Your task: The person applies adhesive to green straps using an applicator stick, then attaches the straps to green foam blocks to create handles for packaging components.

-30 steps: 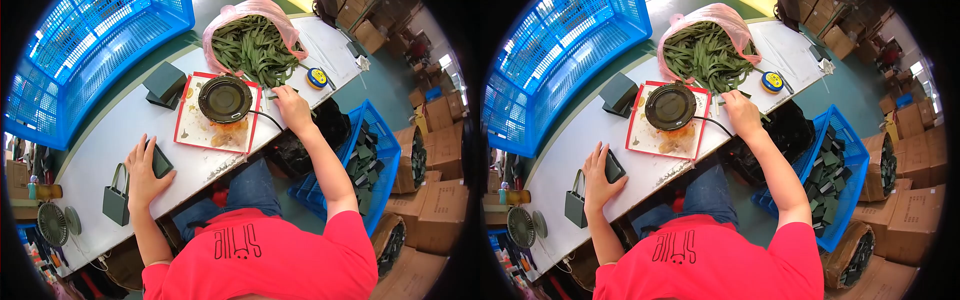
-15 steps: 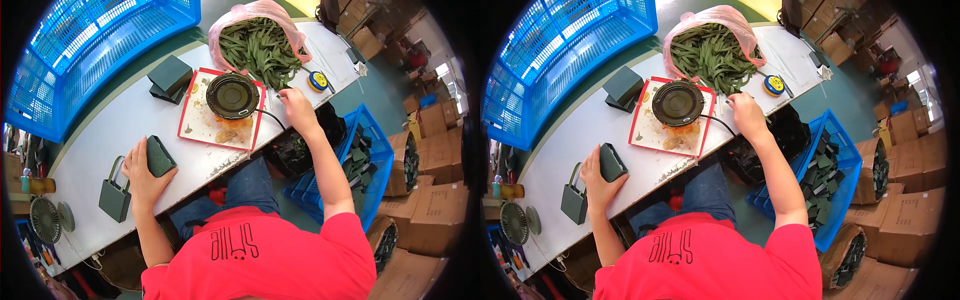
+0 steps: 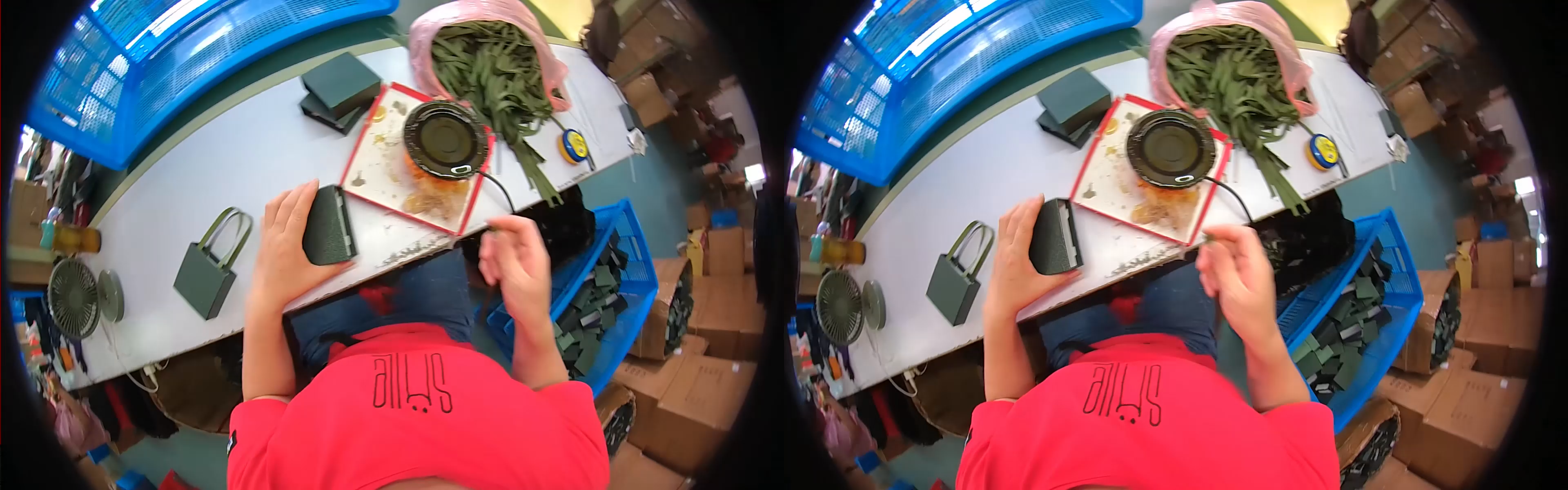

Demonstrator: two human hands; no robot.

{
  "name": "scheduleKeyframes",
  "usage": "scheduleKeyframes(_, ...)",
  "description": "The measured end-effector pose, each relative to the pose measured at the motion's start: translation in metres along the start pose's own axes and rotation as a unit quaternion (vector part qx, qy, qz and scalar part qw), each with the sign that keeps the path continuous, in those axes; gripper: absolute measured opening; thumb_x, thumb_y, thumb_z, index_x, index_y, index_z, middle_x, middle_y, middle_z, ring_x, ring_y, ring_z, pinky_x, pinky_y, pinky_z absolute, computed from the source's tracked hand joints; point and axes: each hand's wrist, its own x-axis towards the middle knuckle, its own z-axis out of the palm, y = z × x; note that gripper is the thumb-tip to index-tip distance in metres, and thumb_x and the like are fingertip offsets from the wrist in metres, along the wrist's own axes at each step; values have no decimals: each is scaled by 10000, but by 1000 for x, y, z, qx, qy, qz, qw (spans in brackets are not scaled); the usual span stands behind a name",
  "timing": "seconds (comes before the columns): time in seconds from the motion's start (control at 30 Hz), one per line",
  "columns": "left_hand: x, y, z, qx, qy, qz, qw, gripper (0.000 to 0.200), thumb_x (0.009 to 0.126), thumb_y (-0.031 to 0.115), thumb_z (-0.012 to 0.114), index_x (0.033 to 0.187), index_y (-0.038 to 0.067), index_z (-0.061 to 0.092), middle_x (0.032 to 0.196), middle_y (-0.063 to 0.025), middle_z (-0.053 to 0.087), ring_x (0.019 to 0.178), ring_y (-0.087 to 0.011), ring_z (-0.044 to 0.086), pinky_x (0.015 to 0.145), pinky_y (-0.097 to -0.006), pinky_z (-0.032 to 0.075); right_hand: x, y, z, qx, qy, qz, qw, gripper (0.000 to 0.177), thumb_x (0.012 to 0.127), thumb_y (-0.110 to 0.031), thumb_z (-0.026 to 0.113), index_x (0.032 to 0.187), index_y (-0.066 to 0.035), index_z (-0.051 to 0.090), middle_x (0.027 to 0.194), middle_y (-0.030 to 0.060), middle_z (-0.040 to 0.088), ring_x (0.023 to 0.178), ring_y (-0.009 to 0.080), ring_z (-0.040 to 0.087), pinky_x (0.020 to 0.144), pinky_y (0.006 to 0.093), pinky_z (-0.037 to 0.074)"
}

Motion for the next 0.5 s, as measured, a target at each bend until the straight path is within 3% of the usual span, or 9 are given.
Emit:
scheduleKeyframes(0.1, 2, 3, -1, 56, -87, -29, 994, 1051, 518, 248, 918, 1444, 48, 464, 1435, -135, 510, 1335, -371, 430, 1095, -482, 371, 23, 15, 3, 20, 43, 62, 997, 195, 1018, -69, 559, 1167, 57, 547, 859, 101, 652, 615, 90, 555, 559, 247, 473)
scheduleKeyframes(0.2, 2, 1, -2, 44, -91, -37, 994, 1019, 523, 263, 907, 1425, 57, 480, 1437, -102, 517, 1341, -359, 424, 1108, -473, 344, 36, 23, 4, 55, 34, 72, 995, 191, 1001, -111, 614, 1091, 55, 584, 845, 89, 677, 592, 81, 571, 540, 238, 480)
scheduleKeyframes(0.3, 1, 0, 1, 47, -80, -33, 995, 1011, 521, 262, 904, 1418, 57, 485, 1437, -99, 517, 1339, -351, 428, 1110, -465, 336, 50, 26, 0, 49, 21, 99, 994, 180, 992, -148, 641, 1018, 26, 605, 827, 68, 679, 534, 61, 527, 491, 217, 439)
scheduleKeyframes(0.33, 0, 0, 2, 50, -75, -32, 995, 1009, 520, 263, 904, 1416, 57, 487, 1436, -99, 516, 1338, -348, 429, 1112, -462, 333, 52, 24, 4, 53, 35, 95, 993, 191, 991, -177, 650, 981, 9, 608, 800, 44, 660, 501, 30, 454, 447, 198, 352)
scheduleKeyframes(0.5, 0, -1, 3, 48, -66, -27, 996, 1006, 512, 258, 902, 1409, 56, 493, 1430, -105, 517, 1331, -341, 435, 1108, -459, 329, 64, 26, 4, 93, 24, 92, 991, 193, 1000, -189, 639, 978, 1, 612, 741, 8, 609, 489, 15, 362, 441, 199, 257)
